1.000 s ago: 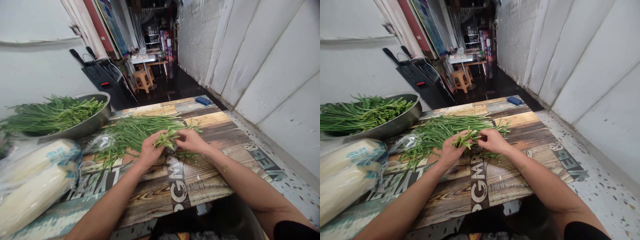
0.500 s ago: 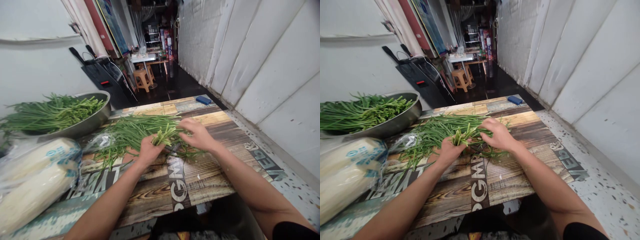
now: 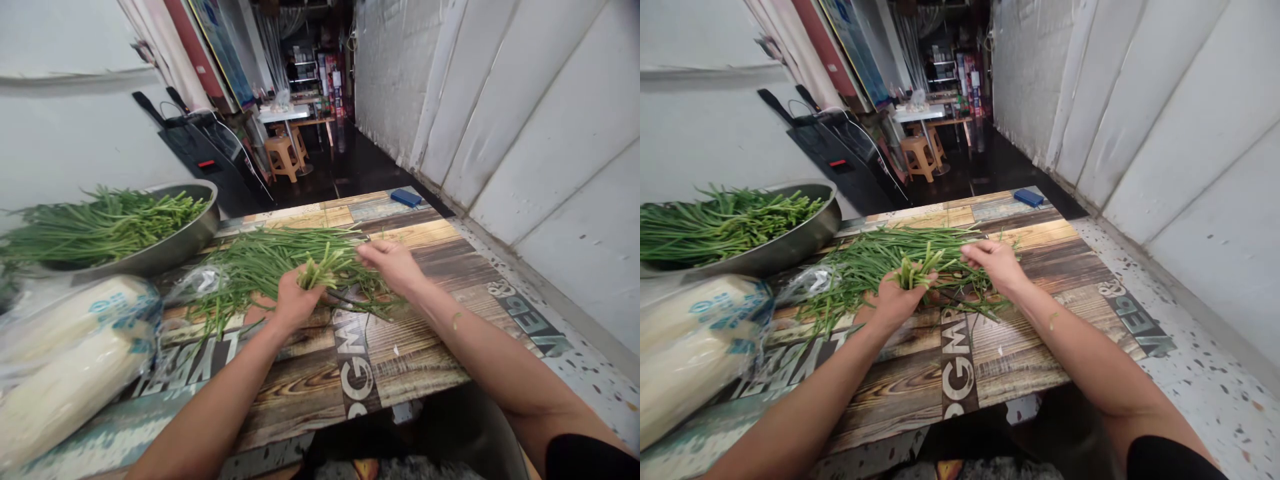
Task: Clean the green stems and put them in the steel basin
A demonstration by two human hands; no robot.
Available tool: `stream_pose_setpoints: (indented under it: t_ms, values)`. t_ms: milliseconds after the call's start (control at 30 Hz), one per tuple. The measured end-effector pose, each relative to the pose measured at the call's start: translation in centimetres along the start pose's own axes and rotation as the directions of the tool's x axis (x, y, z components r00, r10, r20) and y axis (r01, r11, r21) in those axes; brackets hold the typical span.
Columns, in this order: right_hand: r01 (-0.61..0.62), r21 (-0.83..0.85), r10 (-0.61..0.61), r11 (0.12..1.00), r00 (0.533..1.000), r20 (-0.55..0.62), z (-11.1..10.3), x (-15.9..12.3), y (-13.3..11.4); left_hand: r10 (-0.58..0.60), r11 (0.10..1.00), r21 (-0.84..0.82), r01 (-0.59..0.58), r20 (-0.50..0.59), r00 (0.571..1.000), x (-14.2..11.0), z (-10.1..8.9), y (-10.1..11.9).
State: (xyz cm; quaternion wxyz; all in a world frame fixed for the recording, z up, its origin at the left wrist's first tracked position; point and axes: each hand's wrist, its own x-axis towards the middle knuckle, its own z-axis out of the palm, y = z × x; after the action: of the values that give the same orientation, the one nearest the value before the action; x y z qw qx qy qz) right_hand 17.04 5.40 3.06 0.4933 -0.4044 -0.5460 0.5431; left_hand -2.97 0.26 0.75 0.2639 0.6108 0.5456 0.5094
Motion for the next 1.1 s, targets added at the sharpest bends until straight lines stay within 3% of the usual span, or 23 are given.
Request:
stream_pose_setpoints:
  t_ms: [133,233,333,400,500,567,700,833,900,1100]
  values:
    - [0.037,-0.039,-0.044,0.999,0.98,-0.196,-2.5,1.4,-0.8,-0.029,0.999,0.018,0.03,-0.058,0.998,0.0,-0.1,0.1]
    - [0.066,-0.323,-0.103,0.944,0.99,-0.097,-3.9,1.9,-0.9,-0.01,1.0,0.002,0.01,-0.102,0.995,0.0,0.0,0.3]
    - [0.205,-0.671,-0.214,0.712,0.974,0.07,-4.4,2.3,0.3,0.011,1.0,-0.006,-0.012,-0.136,0.991,0.0,0.2,0.3]
    - [0.262,-0.801,-0.258,0.538,0.956,0.14,-4.5,2.7,1.5,0.024,1.0,-0.007,-0.025,-0.13,0.991,0.0,0.2,0.3]
    - [0.266,-0.861,-0.218,0.434,0.958,0.186,-4.4,3.1,2.7,0.037,0.999,-0.02,-0.039,-0.107,0.994,0.1,0.2,0.3]
    - [0.315,-0.835,-0.277,0.451,0.939,0.204,-4.3,3.0,2.5,0.029,0.999,-0.023,-0.032,-0.111,0.993,0.0,0.2,0.4]
    - [0.536,-0.664,-0.487,0.521,0.826,0.284,-3.3,1.9,0.6,0.009,1.0,-0.021,-0.013,-0.18,0.984,0.0,0.3,0.6]
    - [0.631,-0.484,-0.526,0.606,0.774,0.351,-1.7,0.0,-1.1,0.044,0.998,-0.028,-0.052,-0.219,0.975,0.0,0.3,1.2]
    - [0.622,-0.412,-0.502,0.666,0.782,0.369,-1.0,-0.6,-1.3,0.072,0.997,0.003,-0.073,-0.187,0.98,0.0,0.2,1.3]
    - [0.435,-0.331,-0.355,0.838,0.893,0.277,0.0,-1.0,-0.3,0.057,0.998,-0.012,-0.057,-0.028,0.998,-0.1,0.1,-0.1]
